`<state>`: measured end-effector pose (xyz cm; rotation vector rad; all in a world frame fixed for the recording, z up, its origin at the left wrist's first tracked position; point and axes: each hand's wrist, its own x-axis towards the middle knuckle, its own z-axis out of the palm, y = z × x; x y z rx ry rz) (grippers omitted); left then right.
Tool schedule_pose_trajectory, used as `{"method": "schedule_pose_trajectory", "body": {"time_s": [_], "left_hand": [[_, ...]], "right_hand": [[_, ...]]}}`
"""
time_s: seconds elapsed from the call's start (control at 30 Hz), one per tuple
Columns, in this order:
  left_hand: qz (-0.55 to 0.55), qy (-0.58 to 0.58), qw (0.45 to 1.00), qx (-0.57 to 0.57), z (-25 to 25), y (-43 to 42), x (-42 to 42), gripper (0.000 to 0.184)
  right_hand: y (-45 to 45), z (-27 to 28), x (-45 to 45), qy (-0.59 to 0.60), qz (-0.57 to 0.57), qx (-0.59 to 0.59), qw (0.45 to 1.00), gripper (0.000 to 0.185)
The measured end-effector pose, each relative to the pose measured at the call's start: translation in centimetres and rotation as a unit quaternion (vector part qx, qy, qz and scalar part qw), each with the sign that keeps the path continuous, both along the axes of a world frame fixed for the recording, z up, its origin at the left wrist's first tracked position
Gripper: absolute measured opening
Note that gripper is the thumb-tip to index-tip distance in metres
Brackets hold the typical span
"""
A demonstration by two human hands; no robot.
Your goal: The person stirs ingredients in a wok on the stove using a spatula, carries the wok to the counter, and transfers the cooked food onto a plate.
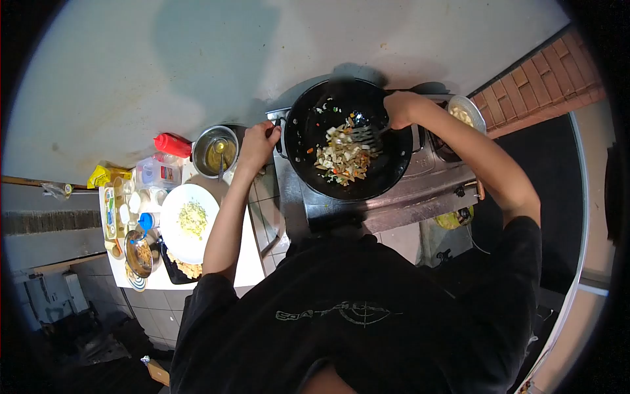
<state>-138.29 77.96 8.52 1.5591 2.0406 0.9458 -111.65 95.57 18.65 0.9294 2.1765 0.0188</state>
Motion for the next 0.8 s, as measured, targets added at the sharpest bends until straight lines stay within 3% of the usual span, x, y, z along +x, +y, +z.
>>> {"method": "schedule_pose_trajectory", "body": {"time_s": [0.03, 0.07, 0.17, 0.23, 0.27, 0.33, 0.4, 0.47, 0.5, 0.57, 0.63, 0.67, 0.8], "left_hand": [[0.0, -0.002, 1.0, 0.009, -0.2, 0.0, 0.0, 0.031], [0.0, -0.006, 1.0, 0.01, -0.2, 0.0, 0.1, 0.031], [0.007, -0.008, 1.0, -0.001, 0.4, -0.4, 0.3, 0.029], [0.002, -0.03, 1.0, -0.006, 0.6, -0.3, 0.2, 0.029], [0.0, -0.024, 1.0, 0.007, 0.2, -0.3, -0.1, 0.029], [-0.004, -0.032, 0.999, 0.0, 0.3, -0.2, -0.4, 0.029], [-0.01, -0.04, 0.999, -0.012, 0.5, -0.3, -0.3, 0.03], [0.001, -0.035, 0.999, -0.027, 0.6, -0.3, -0.1, 0.03], [0.002, -0.035, 0.999, -0.03, 0.5, -0.3, 0.0, 0.03], [0.012, -0.026, 0.999, -0.025, 0.5, -0.3, 0.1, 0.03], [0.012, -0.017, 1.0, -0.022, 0.3, -0.3, 0.3, 0.031], [0.014, -0.008, 1.0, -0.017, 0.3, -0.2, 0.3, 0.031], [0.005, -0.008, 0.999, -0.032, 0.8, -0.1, 0.0, 0.031]], "right_hand": [[-0.5, -0.5, 0.8, -0.004, -0.003, 0.0, 1.0, 0.025], [-1.3, -0.9, 1.9, 0.078, -0.087, -0.071, 0.991, 0.023], [-3.4, -4.2, 5.6, 0.246, -0.287, -0.251, 0.891, 0.028], [-6.2, -4.8, 6.8, 0.345, -0.319, -0.245, 0.848, 0.023], [-7.3, -5.2, 7.6, 0.345, -0.318, -0.244, 0.849, 0.023], [-9.8, -5.3, 8.8, 0.545, -0.056, -0.046, 0.836, 0.024], [-13.7, -2.6, 9.2, 0.5, -0.119, -0.024, 0.858, 0.03], [-17.4, -3.2, 10.4, 0.416, -0.093, 0.026, 0.904, 0.049], [-19.5, -3.1, 10.3, 0.415, -0.094, 0.023, 0.905, 0.049], [-23.0, -2.9, 8.9, 0.233, -0.061, 0.073, 0.968, 0.065], [-23.7, -5.0, 8.2, 0.226, 0.008, 0.065, 0.972, 0.074], [-23.4, -5.4, 8.0, 0.295, -0.013, 0.052, 0.954, 0.074], [-23.1, -3.7, 10.0, 0.372, -0.051, 0.069, 0.924, 0.076]]}}
